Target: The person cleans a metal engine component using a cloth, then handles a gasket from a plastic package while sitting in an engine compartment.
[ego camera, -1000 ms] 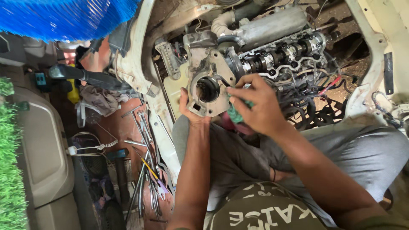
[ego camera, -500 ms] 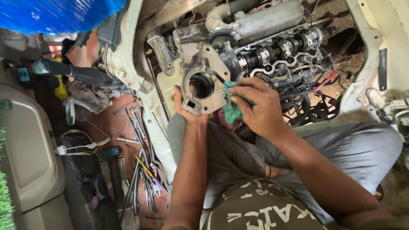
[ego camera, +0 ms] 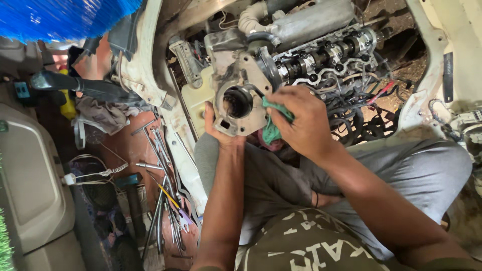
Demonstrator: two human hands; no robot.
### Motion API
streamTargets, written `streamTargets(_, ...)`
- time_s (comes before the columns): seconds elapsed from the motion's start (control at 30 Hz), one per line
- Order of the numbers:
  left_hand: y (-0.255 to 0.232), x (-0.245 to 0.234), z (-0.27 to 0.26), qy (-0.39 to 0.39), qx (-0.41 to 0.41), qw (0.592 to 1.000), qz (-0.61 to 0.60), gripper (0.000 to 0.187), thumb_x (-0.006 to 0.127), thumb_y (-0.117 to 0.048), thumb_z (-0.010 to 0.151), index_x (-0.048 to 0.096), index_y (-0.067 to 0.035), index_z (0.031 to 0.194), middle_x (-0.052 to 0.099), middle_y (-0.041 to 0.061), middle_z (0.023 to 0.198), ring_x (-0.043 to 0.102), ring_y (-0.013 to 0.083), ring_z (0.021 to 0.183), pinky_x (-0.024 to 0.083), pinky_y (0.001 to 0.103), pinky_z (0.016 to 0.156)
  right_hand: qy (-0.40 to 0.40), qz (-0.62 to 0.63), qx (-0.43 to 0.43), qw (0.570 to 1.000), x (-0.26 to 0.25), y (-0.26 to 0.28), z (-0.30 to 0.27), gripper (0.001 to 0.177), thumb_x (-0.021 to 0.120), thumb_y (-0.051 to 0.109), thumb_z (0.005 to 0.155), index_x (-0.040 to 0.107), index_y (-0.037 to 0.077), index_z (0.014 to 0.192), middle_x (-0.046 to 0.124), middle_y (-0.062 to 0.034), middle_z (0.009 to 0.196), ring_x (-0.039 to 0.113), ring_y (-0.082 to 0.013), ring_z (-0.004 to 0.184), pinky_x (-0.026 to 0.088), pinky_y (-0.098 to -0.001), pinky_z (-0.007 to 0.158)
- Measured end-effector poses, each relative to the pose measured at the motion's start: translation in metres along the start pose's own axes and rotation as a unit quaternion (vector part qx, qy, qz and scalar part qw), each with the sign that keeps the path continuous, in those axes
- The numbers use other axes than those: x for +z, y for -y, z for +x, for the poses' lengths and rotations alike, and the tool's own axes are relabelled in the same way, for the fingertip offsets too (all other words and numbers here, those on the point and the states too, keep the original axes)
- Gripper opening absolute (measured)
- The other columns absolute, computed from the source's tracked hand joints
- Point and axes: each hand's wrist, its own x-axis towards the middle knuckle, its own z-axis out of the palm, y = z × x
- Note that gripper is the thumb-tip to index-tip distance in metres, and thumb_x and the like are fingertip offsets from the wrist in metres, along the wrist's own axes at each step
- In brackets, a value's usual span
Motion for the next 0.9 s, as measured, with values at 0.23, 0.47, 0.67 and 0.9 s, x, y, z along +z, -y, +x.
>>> streamTargets(0.23,0.004,0.002,0.003,0.004,0.002,0.999,0.054,0.06,0.053,-0.04,0.104,0.053,0.005,0.145,0.064,0.019,0.138,0.063,0.0322,0.127,0.046,0.046,0.115,0.026,-0.052,-0.019,0.998,-0.002,-0.017,-0.002,0.019,0.078,0.002,0.088,0.072,0.002,0.106,0.069,-0.0164,0.101,0.068,-0.0357,0.092,0.054,-0.0436,0.078)
streamTargets(0.47,0.011,-0.008,0.001,0.014,-0.013,0.998,0.052,0.058,0.054,-0.038,0.104,0.055,0.005,0.142,0.066,0.02,0.135,0.064,0.0323,0.125,0.047,0.045,0.114,0.003,-0.065,-0.015,0.998,0.005,-0.025,-0.001,0.014,0.077,0.001,0.091,0.07,0.002,0.103,0.068,-0.0165,0.095,0.067,-0.0369,0.088,0.052,-0.0454,0.076)
streamTargets(0.67,0.01,-0.014,0.007,-0.044,-0.015,0.997,0.054,0.048,0.055,-0.034,0.104,0.06,0.004,0.133,0.068,0.019,0.128,0.066,0.0326,0.119,0.05,0.047,0.109,0.009,-0.041,-0.006,0.999,0.0,-0.023,-0.015,0.015,0.075,-0.001,0.089,0.068,0.001,0.103,0.069,-0.0167,0.097,0.068,-0.037,0.089,0.054,-0.0435,0.076)
streamTargets(0.9,0.008,-0.005,0.005,-0.009,-0.027,0.999,0.044,0.051,0.052,-0.038,0.109,0.062,0.006,0.133,0.069,0.02,0.127,0.067,0.0331,0.116,0.051,0.047,0.108,-0.067,-0.036,-0.061,0.995,0.014,-0.031,-0.001,0.018,0.079,-0.001,0.089,0.071,0.0,0.105,0.07,-0.0168,0.102,0.07,-0.0344,0.092,0.056,-0.0417,0.08)
